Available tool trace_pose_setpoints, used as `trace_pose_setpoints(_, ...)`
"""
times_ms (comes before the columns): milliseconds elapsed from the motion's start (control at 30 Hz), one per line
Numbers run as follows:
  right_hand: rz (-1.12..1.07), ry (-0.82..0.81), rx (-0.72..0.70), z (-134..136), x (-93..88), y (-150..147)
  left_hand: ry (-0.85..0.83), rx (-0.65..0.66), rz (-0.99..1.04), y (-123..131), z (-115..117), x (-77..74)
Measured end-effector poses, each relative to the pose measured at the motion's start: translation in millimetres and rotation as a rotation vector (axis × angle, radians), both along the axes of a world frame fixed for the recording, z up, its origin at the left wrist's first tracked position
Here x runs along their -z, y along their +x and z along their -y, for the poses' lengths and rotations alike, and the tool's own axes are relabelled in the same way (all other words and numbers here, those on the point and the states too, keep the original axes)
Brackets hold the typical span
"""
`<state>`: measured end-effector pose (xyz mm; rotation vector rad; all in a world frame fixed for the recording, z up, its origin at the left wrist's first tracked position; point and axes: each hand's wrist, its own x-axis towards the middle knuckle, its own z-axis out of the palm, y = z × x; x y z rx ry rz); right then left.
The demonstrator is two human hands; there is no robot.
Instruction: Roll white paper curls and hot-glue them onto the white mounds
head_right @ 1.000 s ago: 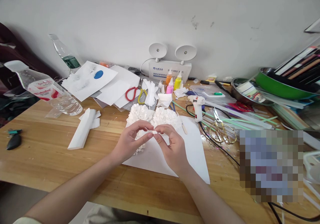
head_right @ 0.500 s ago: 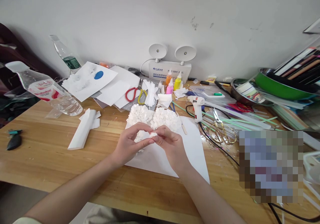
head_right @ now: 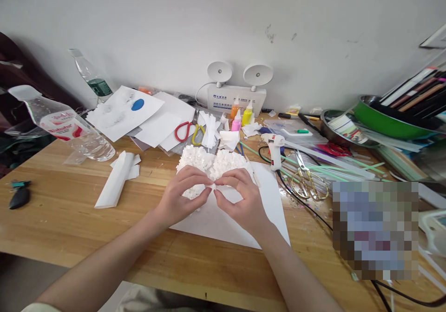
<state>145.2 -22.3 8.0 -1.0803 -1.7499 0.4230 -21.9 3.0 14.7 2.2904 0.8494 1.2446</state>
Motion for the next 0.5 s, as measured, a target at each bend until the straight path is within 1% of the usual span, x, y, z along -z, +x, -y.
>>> trace_pose_setpoints(67,0.037,0.026,0.002,-0.9,-1.0,0.4,0.004,0.0,-0.038,-1.1,-1.0,-0.2)
trace_pose_setpoints(167,0.066,0.022,0.0,-2.3,-1.4,1.3,0.005,0.002,-0.075,-2.1,-2.1,0.3)
trace_pose_setpoints(300,0.061,0.022,-0.009,-2.8,-0.2,2.8,-0.014,0.025,-0.062,-1.6,-1.5,0.1)
trace_pose_setpoints(367,0.004,-0.017,-0.013,-1.9,1.3,2.8,-0.062,0.034,-0.021,-0.6,-0.2,-1.0)
trace_pose_setpoints(500,-0.186,-0.15,-0.053,0.1,6.1,0.5,-0.238,0.024,0.069,1.6,3.4,-2.8)
